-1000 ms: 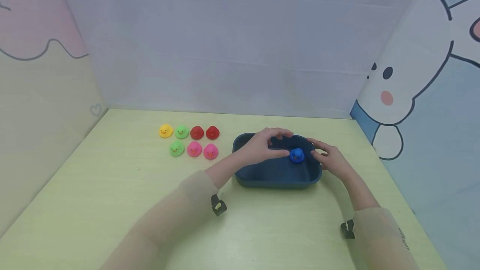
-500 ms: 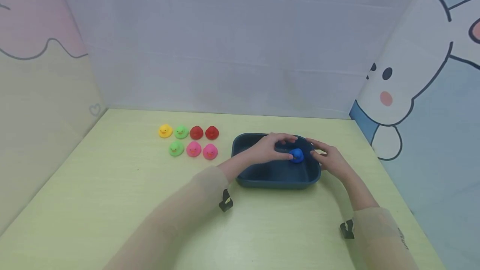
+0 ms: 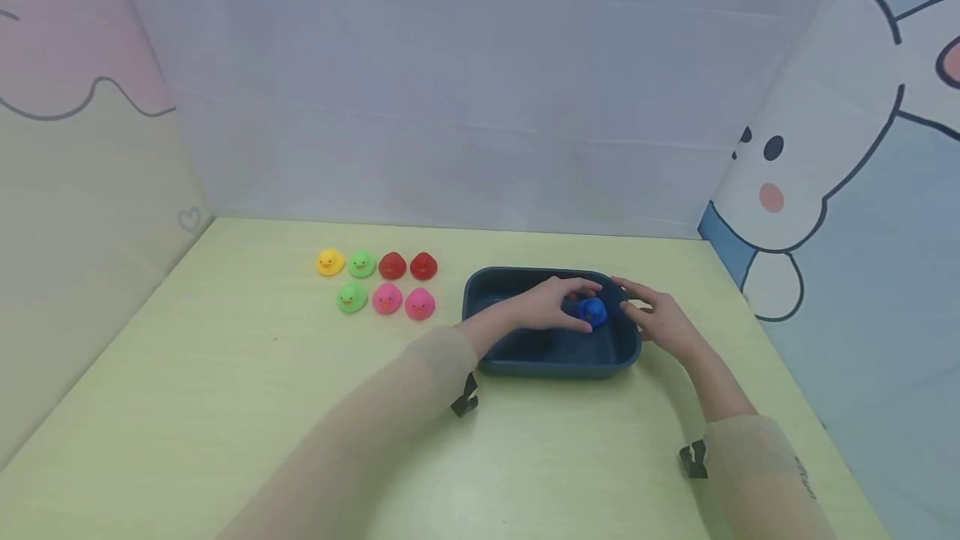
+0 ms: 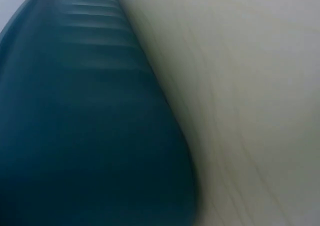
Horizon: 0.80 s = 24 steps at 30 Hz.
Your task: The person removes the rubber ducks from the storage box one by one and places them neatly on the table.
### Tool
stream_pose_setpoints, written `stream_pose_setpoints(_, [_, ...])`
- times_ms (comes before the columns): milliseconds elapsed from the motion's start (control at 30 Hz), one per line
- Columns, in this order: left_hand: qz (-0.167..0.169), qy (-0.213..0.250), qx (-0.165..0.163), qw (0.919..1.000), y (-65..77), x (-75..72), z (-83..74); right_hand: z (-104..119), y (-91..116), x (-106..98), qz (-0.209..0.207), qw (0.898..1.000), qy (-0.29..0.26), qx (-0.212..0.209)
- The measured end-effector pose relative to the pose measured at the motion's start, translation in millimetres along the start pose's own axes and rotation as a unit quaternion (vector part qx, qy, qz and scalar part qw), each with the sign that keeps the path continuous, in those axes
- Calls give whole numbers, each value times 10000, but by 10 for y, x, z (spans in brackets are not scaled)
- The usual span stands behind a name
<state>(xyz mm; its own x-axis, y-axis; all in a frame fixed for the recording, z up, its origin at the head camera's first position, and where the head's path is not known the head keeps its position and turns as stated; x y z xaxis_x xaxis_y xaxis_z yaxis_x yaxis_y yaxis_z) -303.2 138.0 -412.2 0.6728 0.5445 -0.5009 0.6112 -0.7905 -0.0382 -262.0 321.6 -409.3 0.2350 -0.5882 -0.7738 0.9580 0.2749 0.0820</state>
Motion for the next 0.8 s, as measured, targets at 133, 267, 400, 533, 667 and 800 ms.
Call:
stream_pose_setpoints(133, [114, -345, -115, 9993, -37, 46, 12, -5, -5, 2, -13, 10000, 28, -3])
stream_pose_setpoints(267, [96, -554, -222, 9982, -59, 59, 43, -15, -11, 9, -11, 10000, 1, -11])
stream_pose_setpoints(400, [121, -595, -280, 9978, -61, 59, 80, -25, -11, 11, -28, 10000, -28, -25])
stream_pose_setpoints(533, [171, -548, -340, 9978, -57, 53, 104, -25, -8, 4, -63, 10000, 11, -43])
stream_pose_setpoints(667, [246, -547, -350, 9976, -64, 52, 125, -34, -12, 2, -87, 9999, 28, -47])
stream_pose_setpoints(800, [342, -558, -278, 9975, -75, 68, 145, -52, -14, 8, -86, 10000, 0, -39])
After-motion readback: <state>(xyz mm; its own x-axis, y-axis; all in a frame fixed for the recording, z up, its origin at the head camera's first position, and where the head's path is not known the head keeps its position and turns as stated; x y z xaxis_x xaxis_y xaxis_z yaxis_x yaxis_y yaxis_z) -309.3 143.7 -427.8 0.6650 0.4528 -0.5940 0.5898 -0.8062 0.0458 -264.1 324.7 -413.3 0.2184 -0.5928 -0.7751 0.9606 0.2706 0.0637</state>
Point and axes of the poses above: each hand's wrist, its own y-axis away from the middle knuckle, its own x-axis out of the palm, z = x × y, the point moved 4 cm from there along -y, towards the middle knuckle, and after that the axes turned 15 degrees about y, right-handed, at the moved point
